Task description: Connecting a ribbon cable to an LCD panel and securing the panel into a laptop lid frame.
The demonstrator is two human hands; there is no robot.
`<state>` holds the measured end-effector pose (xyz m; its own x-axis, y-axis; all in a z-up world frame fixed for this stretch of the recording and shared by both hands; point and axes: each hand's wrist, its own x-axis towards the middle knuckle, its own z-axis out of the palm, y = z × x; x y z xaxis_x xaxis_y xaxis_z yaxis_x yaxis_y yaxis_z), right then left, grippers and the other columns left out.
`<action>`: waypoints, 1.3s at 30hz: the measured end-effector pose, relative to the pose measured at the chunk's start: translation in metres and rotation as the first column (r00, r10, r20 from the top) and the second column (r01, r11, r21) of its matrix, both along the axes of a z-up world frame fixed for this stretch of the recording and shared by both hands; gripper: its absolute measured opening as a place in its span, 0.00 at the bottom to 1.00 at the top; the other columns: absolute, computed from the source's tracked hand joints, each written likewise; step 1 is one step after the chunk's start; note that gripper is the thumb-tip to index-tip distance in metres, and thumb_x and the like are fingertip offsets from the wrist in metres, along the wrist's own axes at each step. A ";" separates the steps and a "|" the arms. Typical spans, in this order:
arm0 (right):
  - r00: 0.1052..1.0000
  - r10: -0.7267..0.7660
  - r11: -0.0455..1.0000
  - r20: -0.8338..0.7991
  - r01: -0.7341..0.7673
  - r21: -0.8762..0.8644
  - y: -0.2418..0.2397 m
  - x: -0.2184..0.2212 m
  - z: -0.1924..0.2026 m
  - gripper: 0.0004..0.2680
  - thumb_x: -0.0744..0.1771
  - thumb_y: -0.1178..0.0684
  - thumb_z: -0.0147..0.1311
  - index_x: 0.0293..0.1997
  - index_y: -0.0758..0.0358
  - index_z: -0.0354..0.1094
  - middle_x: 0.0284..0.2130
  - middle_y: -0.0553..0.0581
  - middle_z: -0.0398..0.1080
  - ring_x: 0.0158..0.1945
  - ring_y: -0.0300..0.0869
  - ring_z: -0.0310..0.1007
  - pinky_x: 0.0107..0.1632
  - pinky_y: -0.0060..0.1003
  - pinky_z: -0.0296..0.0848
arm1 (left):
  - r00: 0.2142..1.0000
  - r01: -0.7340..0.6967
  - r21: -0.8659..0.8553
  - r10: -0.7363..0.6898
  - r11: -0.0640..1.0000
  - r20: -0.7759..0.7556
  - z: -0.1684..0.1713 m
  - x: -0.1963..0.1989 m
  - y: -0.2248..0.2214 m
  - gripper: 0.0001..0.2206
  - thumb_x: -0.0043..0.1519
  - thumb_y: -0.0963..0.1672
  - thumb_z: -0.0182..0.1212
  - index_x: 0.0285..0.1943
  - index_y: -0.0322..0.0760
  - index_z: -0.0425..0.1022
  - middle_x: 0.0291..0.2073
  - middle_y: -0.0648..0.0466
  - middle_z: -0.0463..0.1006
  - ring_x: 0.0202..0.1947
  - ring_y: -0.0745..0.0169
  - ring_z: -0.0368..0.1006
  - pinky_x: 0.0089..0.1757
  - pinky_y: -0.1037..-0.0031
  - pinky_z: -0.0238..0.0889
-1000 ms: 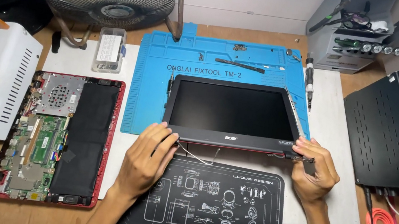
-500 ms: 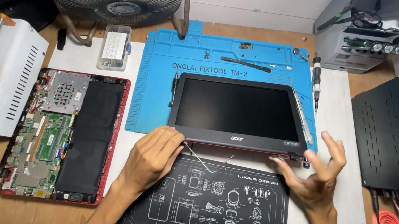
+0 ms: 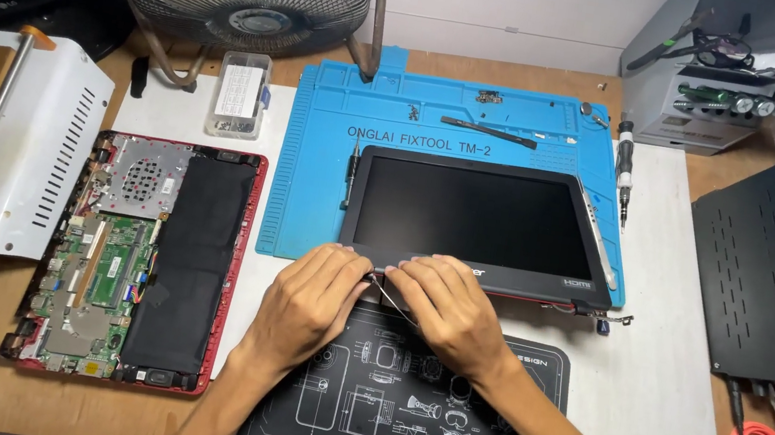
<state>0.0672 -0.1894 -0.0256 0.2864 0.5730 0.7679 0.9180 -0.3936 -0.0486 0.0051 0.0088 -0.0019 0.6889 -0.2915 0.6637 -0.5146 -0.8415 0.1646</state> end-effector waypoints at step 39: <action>0.998 0.070 0.997 0.007 -0.070 0.040 -0.003 0.000 -0.011 0.10 0.72 0.57 0.45 0.38 0.63 0.75 0.33 0.55 0.74 0.38 0.44 0.78 0.40 0.33 0.76 | 0.605 -0.632 -0.773 -0.590 0.052 -0.535 -0.056 0.049 0.021 0.17 0.67 0.46 0.57 0.59 0.26 0.71 0.40 0.41 0.78 0.32 0.53 0.82 0.35 0.65 0.78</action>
